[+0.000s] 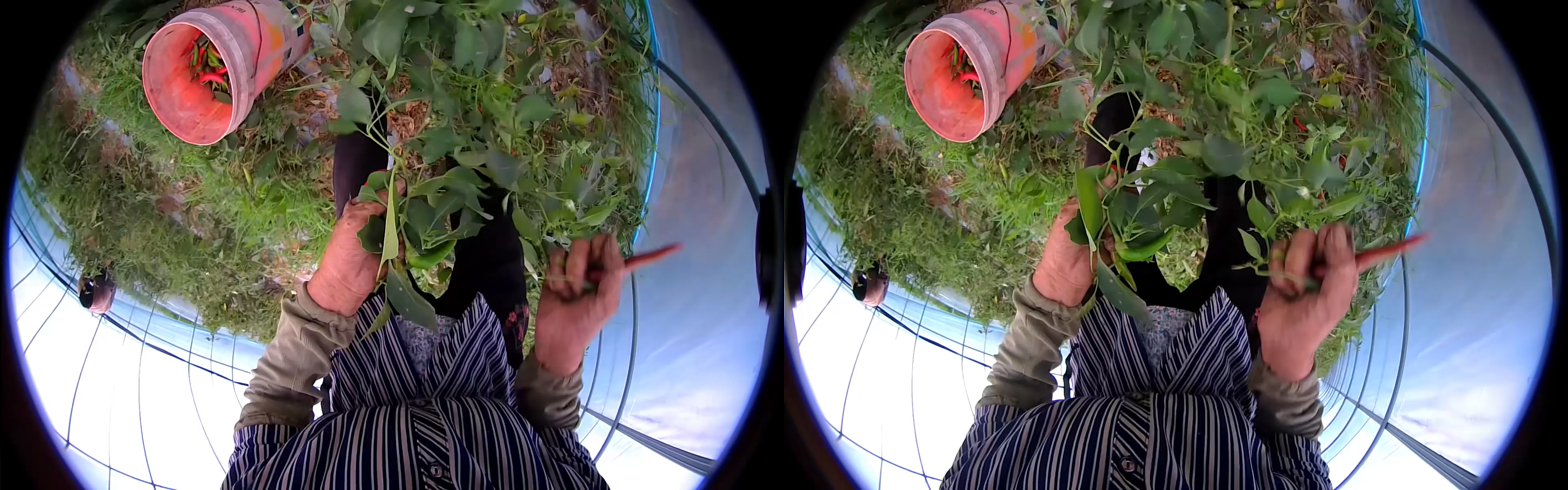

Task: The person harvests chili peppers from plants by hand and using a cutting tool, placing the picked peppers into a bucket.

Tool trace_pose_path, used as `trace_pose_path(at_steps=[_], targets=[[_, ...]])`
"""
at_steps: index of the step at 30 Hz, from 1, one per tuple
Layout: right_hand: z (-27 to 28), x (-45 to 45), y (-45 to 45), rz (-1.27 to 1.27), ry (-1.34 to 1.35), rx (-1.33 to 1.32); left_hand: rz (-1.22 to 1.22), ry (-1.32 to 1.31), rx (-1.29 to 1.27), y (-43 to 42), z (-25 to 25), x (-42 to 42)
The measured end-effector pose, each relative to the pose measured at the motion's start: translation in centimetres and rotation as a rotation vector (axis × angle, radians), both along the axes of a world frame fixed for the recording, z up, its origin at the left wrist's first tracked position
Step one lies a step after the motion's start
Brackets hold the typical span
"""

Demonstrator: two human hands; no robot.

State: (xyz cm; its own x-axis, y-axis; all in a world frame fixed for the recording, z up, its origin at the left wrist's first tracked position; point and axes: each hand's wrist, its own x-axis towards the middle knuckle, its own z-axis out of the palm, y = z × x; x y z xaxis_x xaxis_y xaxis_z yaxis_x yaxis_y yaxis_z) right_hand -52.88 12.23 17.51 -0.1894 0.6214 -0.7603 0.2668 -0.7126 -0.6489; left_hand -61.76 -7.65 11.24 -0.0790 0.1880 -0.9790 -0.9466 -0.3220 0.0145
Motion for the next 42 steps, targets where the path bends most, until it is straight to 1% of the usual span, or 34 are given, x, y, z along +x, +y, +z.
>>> trace_pose_path(at_steps=[2, 3, 5, 7, 8, 9, 11, 12, 13, 15, 16, 17, 19, 20, 21, 23, 24, 25, 26, 27, 28, 29, 30, 31, 33, 34, 35, 36, 37, 38, 39, 40, 41, 42], targets=[[2.8, 1.7, -0.9, -0.037, 0.103, -0.136, -0.002, -0.002, -0.020, 0.7, 0.2, -0.7], [2.6, 1.9, -1.4, -0.030, 0.093, -0.138, 0.014, 0.001, 0.052, 0.9, 0.2, -0.9], [2.1, 2.2, -2.7, 0.841, -0.113, 0.377, 0.043, 0.005, 0.197, 1.2, 0.2, -1.4], [0.7, 0.7, -3.0, 1.150, -0.115, 0.719, 0.041, 0.006, 0.098, 2.3, 0.5, -0.4], [0.4, -0.2, -3.3, 1.248, -0.155, 0.692, 0.054, 0.035, 0.078, 2.8, 0.5, 0.0], [0.4, -0.8, -3.9, 1.382, -0.250, 0.695, 0.010, 0.015, -0.104, 3.6, 1.1, 0.3], [-0.5, -1.4, -4.6, 1.465, -0.254, 0.690, -0.145, 0.098, -0.056, 4.4, 1.4, 0.1], [-0.4, -1.7, -4.5, 1.460, -0.275, 0.638, -0.184, 0.148, -0.150, 5.2, 1.9, 0.2], [-0.6, -1.5, -4.3, 1.455, -0.275, 0.640, -0.189, 0.151, -0.149, 4.8, 1.7, 0.5], [-1.1, -0.4, -3.5, 1.514, -0.264, 0.507, -0.649, 0.364, -0.082, 3.8, 0.9, 1.1], [-1.3, 0.2, -3.4, 1.527, -0.208, 0.617, -0.688, 0.416, -0.063, 4.0, 0.9, 1.0], [-1.0, 0.6, -3.0, 1.525, -0.209, 0.617, -0.689, 0.416, -0.062, 3.6, 0.9, 1.0], [-0.2, 1.0, -2.2, 1.124, -0.100, -0.205, -1.537, 1.070, -0.141, 2.8, 0.7, 0.7], [0.0, 1.2, -1.9, 1.026, -0.072, -0.305, -1.616, 1.137, -0.215, 3.1, 0.9, 0.4], [0.7, 1.3, -1.8, 1.026, -0.072, -0.309, -1.618, 1.132, -0.215, 2.7, 0.4, 0.0], [2.5, 1.9, -1.8, 0.891, 0.200, -0.475, -1.914, 0.981, -0.375, 0.6, -1.7, -1.4], [2.8, 2.3, -1.6, 0.750, 0.123, -0.545, -1.708, 0.986, -0.367, -0.4, -2.4, -2.2], [2.7, 2.2, -1.6, 0.747, 0.119, -0.551, -1.506, 0.981, -0.353, -1.3, -2.5, -2.7], [2.6, 1.9, -1.5, 0.593, 0.027, -0.483, -1.470, 0.849, -0.313, -1.7, -2.2, -2.9], [2.4, 1.5, -1.3, 0.444, -0.060, -0.414, -1.471, 0.841, -0.318, -1.8, -1.8, -2.4], [2.4, 1.2, -0.7, 0.493, -0.062, -0.359, -1.538, 0.989, -0.374, -1.9, -1.1, -1.6], [2.4, 0.8, -0.6, 0.497, -0.056, -0.365, -1.600, 1.142, -0.432, -2.0, -0.7, -0.9], [2.4, 0.3, -0.7, 0.597, 0.004, -0.238, -1.581, 1.076, -0.528, -2.5, -0.9, -0.1], [2.7, 0.0, -0.7, 0.692, 0.062, -0.113, -1.586, 1.070, -0.534, -3.3, -1.1, 0.2], [3.4, -0.2, -1.1, 0.672, 0.115, -0.176, -1.183, 0.440, -0.513, -5.2, -1.6, 0.4], [3.8, -0.3, -1.7, 0.684, 0.178, -0.102, -1.311, 0.502, -0.617, -5.5, -1.9, 1.2], [4.2, -0.4, -2.2, 0.694, 0.236, -0.030, -1.312, 0.497, -0.626, -6.2, -2.2, 1.3], [4.5, -0.5, -2.4, 0.746, 0.217, -0.033, -1.509, 0.569, -0.660, -7.0, -2.6, 1.4], [4.4, -0.1, -2.2, 0.924, 0.249, 0.053, -1.705, 0.642, -0.689, -7.4, -2.8, 1.1], [4.4, 0.4, -2.3, 1.019, 0.305, 0.044, -1.798, 0.550, -0.694, -7.5, -3.3, 0.3], [4.5, 0.7, -2.3, 1.115, 0.362, 0.035, -1.792, 0.554, -0.701, -8.1, -4.2, 0.0], [4.8, 0.0, -2.2, 1.172, 0.399, 0.004, -1.790, 0.482, -0.732, -9.3, -5.4, 0.3], [4.9, -0.1, -2.7, 1.175, 0.403, 0.003, -1.787, 0.412, -0.761, -9.9, -6.1, 0.1], [4.8, 0.0, -3.4, 1.100, 0.390, -0.166, -1.785, 0.414, -0.765, -10.5, -7.0, -0.1]])
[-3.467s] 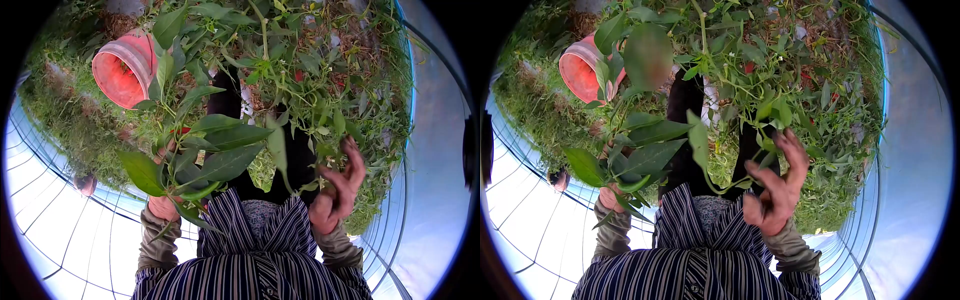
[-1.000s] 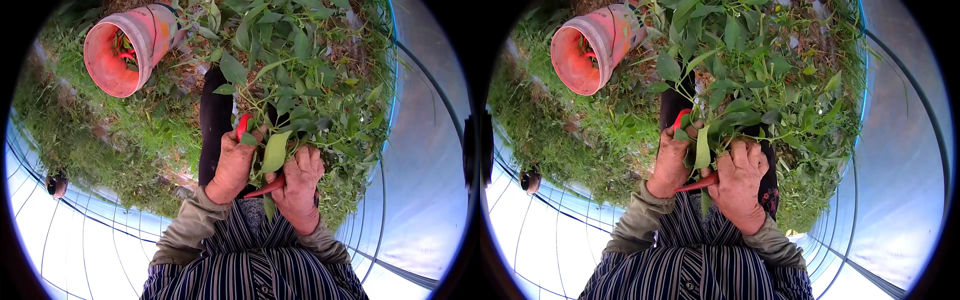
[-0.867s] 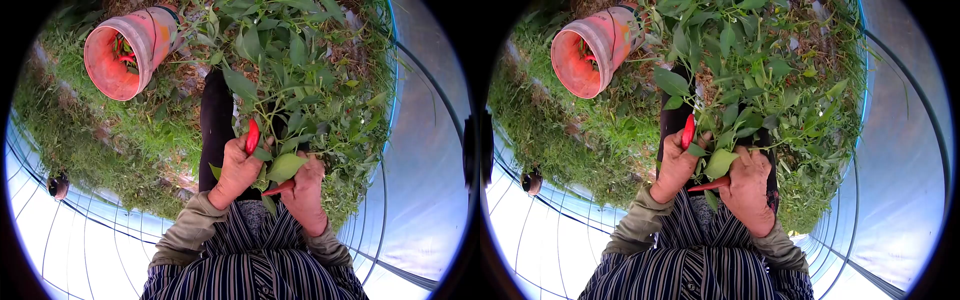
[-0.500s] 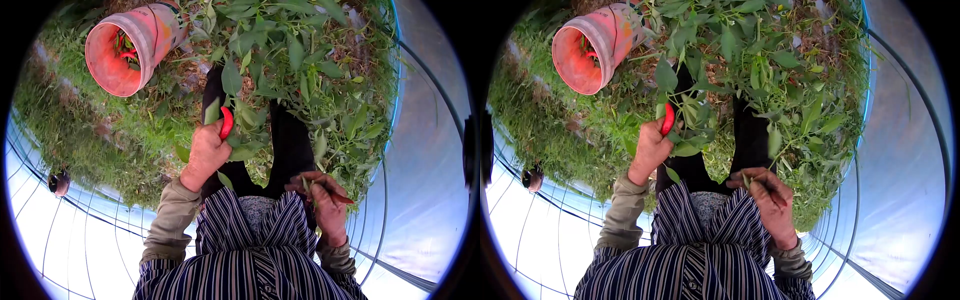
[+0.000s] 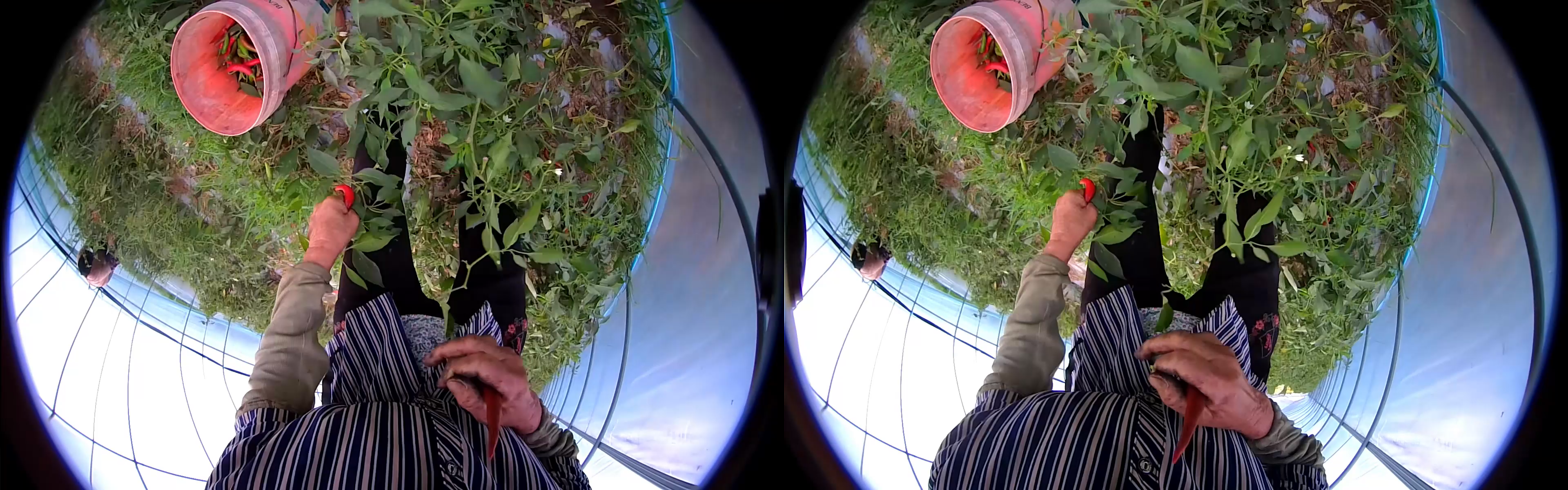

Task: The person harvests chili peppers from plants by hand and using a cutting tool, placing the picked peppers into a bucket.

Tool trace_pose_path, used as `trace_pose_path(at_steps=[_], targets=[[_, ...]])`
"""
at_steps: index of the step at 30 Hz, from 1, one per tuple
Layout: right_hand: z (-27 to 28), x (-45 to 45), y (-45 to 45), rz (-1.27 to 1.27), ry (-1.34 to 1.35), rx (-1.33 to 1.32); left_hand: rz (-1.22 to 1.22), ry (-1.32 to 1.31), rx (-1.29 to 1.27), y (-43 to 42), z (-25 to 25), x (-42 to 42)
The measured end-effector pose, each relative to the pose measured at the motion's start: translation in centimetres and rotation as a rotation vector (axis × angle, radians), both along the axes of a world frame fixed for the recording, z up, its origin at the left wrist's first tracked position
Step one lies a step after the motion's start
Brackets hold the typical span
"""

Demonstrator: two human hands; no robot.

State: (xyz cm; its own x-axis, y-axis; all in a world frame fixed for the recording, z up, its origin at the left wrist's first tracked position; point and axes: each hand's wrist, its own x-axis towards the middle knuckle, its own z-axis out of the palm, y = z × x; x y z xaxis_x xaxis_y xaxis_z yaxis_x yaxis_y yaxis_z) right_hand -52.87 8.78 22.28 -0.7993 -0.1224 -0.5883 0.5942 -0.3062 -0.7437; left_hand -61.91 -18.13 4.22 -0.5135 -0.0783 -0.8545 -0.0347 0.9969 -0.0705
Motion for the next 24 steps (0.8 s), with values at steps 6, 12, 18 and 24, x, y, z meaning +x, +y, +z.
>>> trace_pose_path(at_steps=[6, 12, 18, 24], targets=[[-3.2, 0.0, -0.8, -0.088, -0.228, -0.033, 0.032, -0.171, -0.172, -0.1, -2.0, -1.1], [-4.2, -0.8, 0.1, -0.175, -0.359, -0.064, -0.125, -0.304, -0.243, -1.4, -5.5, -1.6], [-5.2, -1.5, 1.7, -0.279, -0.473, -0.075, -0.306, -0.663, -0.520, -20.8, 0.4, 6.8], [-11.1, -3.4, -2.1, -0.712, -0.626, -0.799, 0.463, -0.139, -0.100, -24.4, 7.8, 3.8]])
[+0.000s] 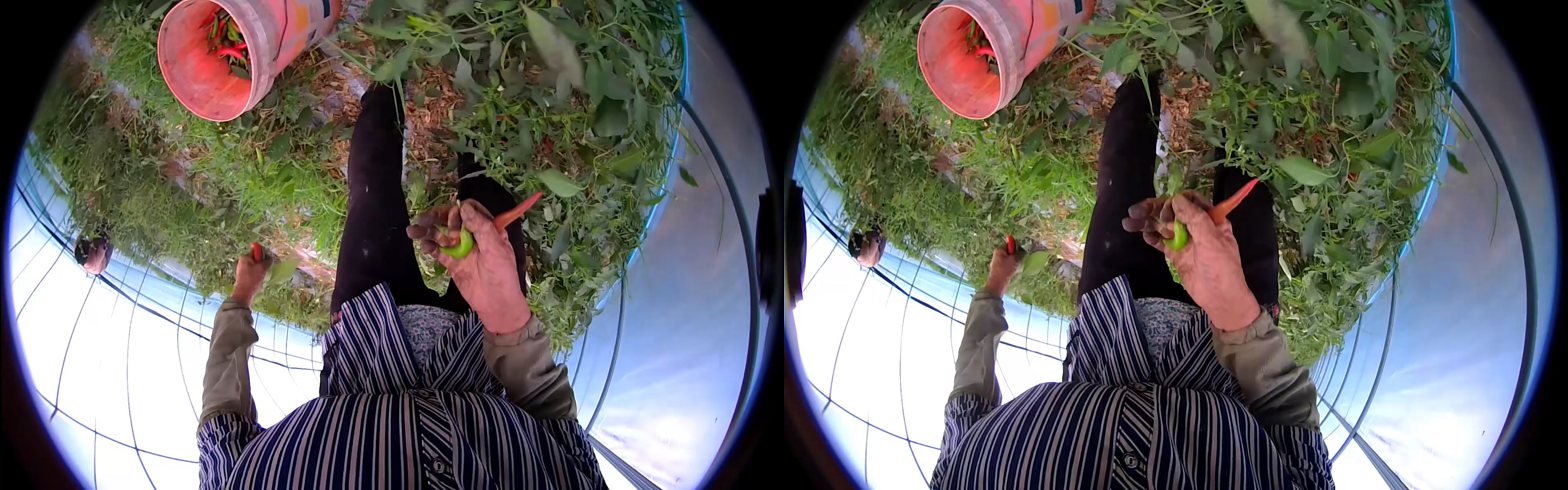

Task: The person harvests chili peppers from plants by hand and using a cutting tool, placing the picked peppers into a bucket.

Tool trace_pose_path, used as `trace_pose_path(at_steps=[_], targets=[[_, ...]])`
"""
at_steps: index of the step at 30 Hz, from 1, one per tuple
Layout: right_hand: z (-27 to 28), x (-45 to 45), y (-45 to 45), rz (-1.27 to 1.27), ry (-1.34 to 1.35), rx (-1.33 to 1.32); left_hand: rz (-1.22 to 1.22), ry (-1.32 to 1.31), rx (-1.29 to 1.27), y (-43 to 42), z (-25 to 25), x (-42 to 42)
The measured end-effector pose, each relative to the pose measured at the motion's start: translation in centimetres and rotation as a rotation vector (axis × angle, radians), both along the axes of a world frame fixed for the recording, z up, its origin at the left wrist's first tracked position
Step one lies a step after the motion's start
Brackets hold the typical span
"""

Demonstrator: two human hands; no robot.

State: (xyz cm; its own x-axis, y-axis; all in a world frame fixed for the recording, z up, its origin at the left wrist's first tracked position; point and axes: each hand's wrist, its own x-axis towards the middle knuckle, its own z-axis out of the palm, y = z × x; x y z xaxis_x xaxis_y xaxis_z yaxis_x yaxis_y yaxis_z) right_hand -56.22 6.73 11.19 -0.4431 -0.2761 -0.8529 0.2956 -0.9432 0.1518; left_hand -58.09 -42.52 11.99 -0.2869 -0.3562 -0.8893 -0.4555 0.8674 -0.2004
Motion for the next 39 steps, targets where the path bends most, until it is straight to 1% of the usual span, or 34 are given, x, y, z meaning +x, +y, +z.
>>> trace_pose_path(at_steps=[2, 4, 5, 6, 7, 8, 9, 11, 12, 13, 15, 16, 17, 19, 20, 22, 23, 25, 26, 27, 29, 30, 31, 32, 33, 35, 37, 38, 39], targets=[[-1.7, -0.5, -1.3, -0.019, 0.003, -0.049, 0.401, 0.185, 0.206, 5.7, -1.1, -3.1], [-2.7, -1.2, -1.8, -0.050, -0.030, -0.123, 0.858, 0.258, 0.292, 14.3, -1.1, -6.5], [-3.2, -1.5, -2.0, -0.045, -0.026, -0.127, 0.918, 0.270, 0.388, 17.1, -1.5, -7.2], [-3.7, -1.9, -2.1, 0.024, -0.032, -0.059, 0.978, 0.259, 0.443, 20.5, -1.4, -8.1], [-4.1, -2.2, -2.4, 0.092, -0.039, 0.005, 1.105, 0.268, 0.538, 22.1, -2.1, -8.1], [-4.2, -2.9, -2.8, 0.155, -0.113, 0.145, 1.260, 0.249, 0.565, 23.0, -2.9, -8.0], [-4.3, -3.2, -3.0, 0.158, -0.110, 0.142, 1.361, 0.213, 0.649, 24.5, -2.7, -8.4], [-4.7, -3.6, -3.0, 0.246, -0.090, 0.341, 1.488, 0.133, 0.650, 26.9, -2.4, -9.3], [-5.0, -3.6, -3.2, 0.200, -0.050, 0.368, 1.498, 0.132, 0.647, 27.0, -2.7, -9.0], [-4.9, -3.7, -3.5, 0.207, -0.052, 0.369, 1.515, 0.172, 0.669, 27.1, -3.1, -8.9], [-4.5, -4.2, -4.2, 0.560, 0.088, 0.578, 1.537, 0.210, 0.688, 27.4, -3.8, -9.0], [-3.8, -4.8, -5.1, 0.581, 0.202, 0.707, 1.553, 0.280, 0.632, 28.0, -3.9, -9.6], [-3.3, -5.3, -5.7, 0.738, 0.183, 0.638, 1.567, 0.351, 0.573, 28.2, -3.9, -10.1], [-3.1, -5.6, -7.9, 0.860, 0.307, 0.764, 1.585, 0.343, 0.599, 28.1, -3.9, -10.4], [-3.2, -5.8, -9.1, 0.866, 0.308, 0.760, 1.535, 0.395, 0.583, 28.3, -3.8, -10.5], [-3.8, -6.1, -10.9, 0.923, 0.371, 0.945, 1.448, 0.479, 0.592, 28.5, -4.1, -10.2], [-4.3, -6.1, -11.2, 0.930, 0.372, 0.944, 1.455, 0.479, 0.590, 28.4, -4.1, -10.1], [-5.1, -6.2, -11.4, 0.784, 0.280, 0.889, 1.407, 0.457, 0.565, 28.2, -3.6, -9.8], [-5.0, -6.4, -11.0, 0.816, 0.201, 0.785, 1.420, 0.468, 0.506, 28.1, -3.6, -9.9], [-5.2, -6.3, -10.7, 0.822, 0.202, 0.786, 1.426, 0.468, 0.506, 27.6, -3.9, -10.0], [-5.5, -6.0, -10.3, 0.594, 0.036, 0.606, 1.701, 0.428, 0.475, 25.8, -5.3, -10.6], [-5.2, -5.8, -10.3, 0.436, -0.106, 0.512, 1.835, 0.436, 0.457, 25.2, -5.9, -10.9], [-5.1, -5.5, -9.7, 0.310, -0.167, 0.479, 1.840, 0.441, 0.452, 23.1, -6.9, -10.7], [-5.1, -4.8, -8.3, 0.183, -0.227, 0.444, 1.993, 0.419, 0.626, 20.2, -7.9, -10.0], [-5.1, -4.3, -7.2, 0.133, -0.329, 0.504, 2.138, 0.394, 0.810, 18.1, -8.4, -9.8], [-5.9, -3.6, -5.1, 0.113, -0.332, 0.528, 2.113, 0.429, 0.826, 16.7, -8.2, -11.0], [-7.6, -2.4, -3.9, 0.400, -0.206, 0.607, 2.088, 0.449, 0.836, 16.7, -7.5, -12.0], [-8.1, -1.5, -3.8, 0.399, -0.204, 0.611, 2.004, 0.440, 0.780, 17.5, -7.0, -12.3], [-8.7, -0.9, -3.8, 0.749, -0.051, 0.960, 1.916, 0.429, 0.740, 18.5, -6.9, -12.9]])
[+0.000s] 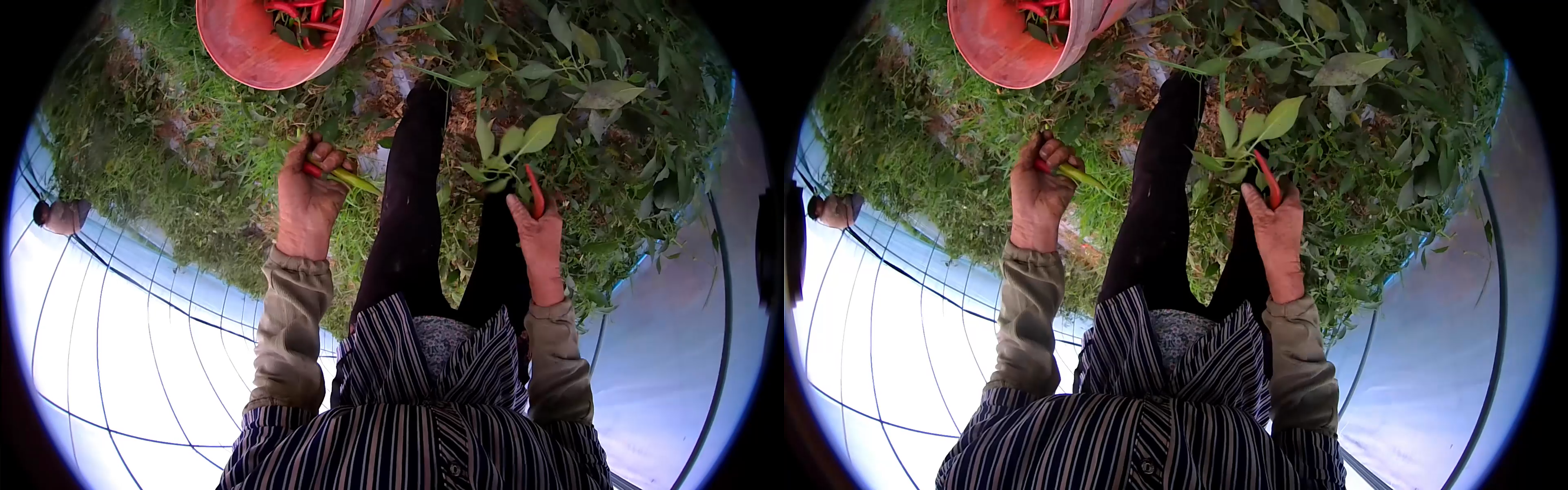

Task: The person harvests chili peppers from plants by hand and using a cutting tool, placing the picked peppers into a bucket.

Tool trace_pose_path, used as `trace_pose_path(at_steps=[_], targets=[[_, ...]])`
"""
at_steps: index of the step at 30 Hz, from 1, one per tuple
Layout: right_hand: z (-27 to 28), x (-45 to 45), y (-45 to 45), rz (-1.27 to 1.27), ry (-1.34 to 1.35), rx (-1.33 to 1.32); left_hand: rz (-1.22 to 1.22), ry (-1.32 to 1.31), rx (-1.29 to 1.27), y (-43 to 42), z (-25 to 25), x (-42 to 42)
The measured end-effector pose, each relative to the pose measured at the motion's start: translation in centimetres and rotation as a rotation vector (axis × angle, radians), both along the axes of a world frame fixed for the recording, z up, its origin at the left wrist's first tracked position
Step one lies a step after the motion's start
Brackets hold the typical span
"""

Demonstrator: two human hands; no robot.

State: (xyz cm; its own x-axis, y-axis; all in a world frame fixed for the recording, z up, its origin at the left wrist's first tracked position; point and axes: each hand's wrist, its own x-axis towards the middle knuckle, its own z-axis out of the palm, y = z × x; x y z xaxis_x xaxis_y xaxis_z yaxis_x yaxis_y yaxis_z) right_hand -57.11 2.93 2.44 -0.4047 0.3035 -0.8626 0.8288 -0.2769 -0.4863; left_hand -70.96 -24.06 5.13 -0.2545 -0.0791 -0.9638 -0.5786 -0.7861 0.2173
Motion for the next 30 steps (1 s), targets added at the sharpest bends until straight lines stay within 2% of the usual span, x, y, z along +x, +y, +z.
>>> trace_pose_path(at_steps=[1, 2, 4, 5, 7, 8, 11, 12, 14, 16, 18, 20, 23, 24, 25, 26, 27, 28, 29, 30], targets=[[-0.9, 0.1, 0.1, 0.406, 0.093, 0.300, -0.113, 0.000, -0.078, 1.1, 0.6, -0.2], [-0.7, 0.5, 0.5, 0.390, -0.043, 0.201, -0.220, -0.005, -0.127, 1.8, 0.9, 0.0], [-0.4, 0.8, -0.2, 0.130, -0.185, -0.040, -0.351, -0.071, -0.118, 1.8, 1.2, 0.4], [0.7, -1.0, -1.1, 0.043, -0.094, -0.119, -0.360, -0.048, -0.118, 1.9, 1.9, -0.3], [3.8, -6.3, -3.7, -0.073, 0.062, -0.265, -0.529, -0.039, -0.235, 2.4, 3.8, -2.7], [4.8, -8.8, -5.1, -0.104, 0.123, -0.326, -0.510, 0.065, -0.265, 2.5, 4.7, -4.3], [5.0, -15.6, -10.4, -0.061, 0.307, -0.500, -0.597, 0.185, -0.406, 0.3, 6.1, -10.1], [4.9, -18.6, -11.3, 0.178, 0.234, -0.538, -0.675, 0.239, -0.447, -1.1, 6.2, -11.7], [2.7, -20.4, -15.1, 0.274, 0.567, 0.055, -0.819, 0.142, -0.752, -3.8, 5.7, -13.4], [2.3, -20.7, -15.0, 0.231, 0.577, 0.106, -0.924, 0.199, -0.916, -4.0, 5.3, -13.2], [1.8, -20.6, -12.6, 0.193, 0.593, 0.148, -0.991, 0.214, -0.840, -2.1, 4.7, -11.8], [2.2, -19.6, -7.8, 0.339, 0.528, 0.093, -1.073, 0.193, -0.713, -1.2, 3.8, -9.5], [1.0, -21.4, 1.3, 0.477, 0.606, 0.716, -1.091, 0.066, -0.536, 2.4, 1.1, -5.9], [0.4, -22.2, 4.8, 0.589, 0.550, 0.897, -1.084, 0.047, -0.466, 3.8, 0.5, -4.8], [0.0, -22.7, 8.6, 0.831, 0.384, 1.021, -1.127, 0.062, -0.449, 5.5, 0.2, -3.9], [-1.8, -22.5, 12.1, 0.916, 0.283, 1.162, -1.133, 0.070, -0.450, 6.8, 0.1, -3.3], [-2.0, -22.0, 15.3, 1.020, 0.092, 1.128, -1.196, 0.091, -0.396, 8.0, 0.0, -2.9], [-2.2, -21.4, 19.0, 1.125, -0.090, 0.806, -1.261, 0.110, -0.341, 8.8, -0.1, -2.7], [-2.7, -20.0, 21.7, 1.265, -0.274, 0.659, -1.287, 0.133, -0.330, 9.5, -0.5, -2.5], [-3.8, -17.0, 23.3, 1.306, -0.260, 0.683, -1.296, 0.137, -0.332, 10.4, -0.8, -2.6]])
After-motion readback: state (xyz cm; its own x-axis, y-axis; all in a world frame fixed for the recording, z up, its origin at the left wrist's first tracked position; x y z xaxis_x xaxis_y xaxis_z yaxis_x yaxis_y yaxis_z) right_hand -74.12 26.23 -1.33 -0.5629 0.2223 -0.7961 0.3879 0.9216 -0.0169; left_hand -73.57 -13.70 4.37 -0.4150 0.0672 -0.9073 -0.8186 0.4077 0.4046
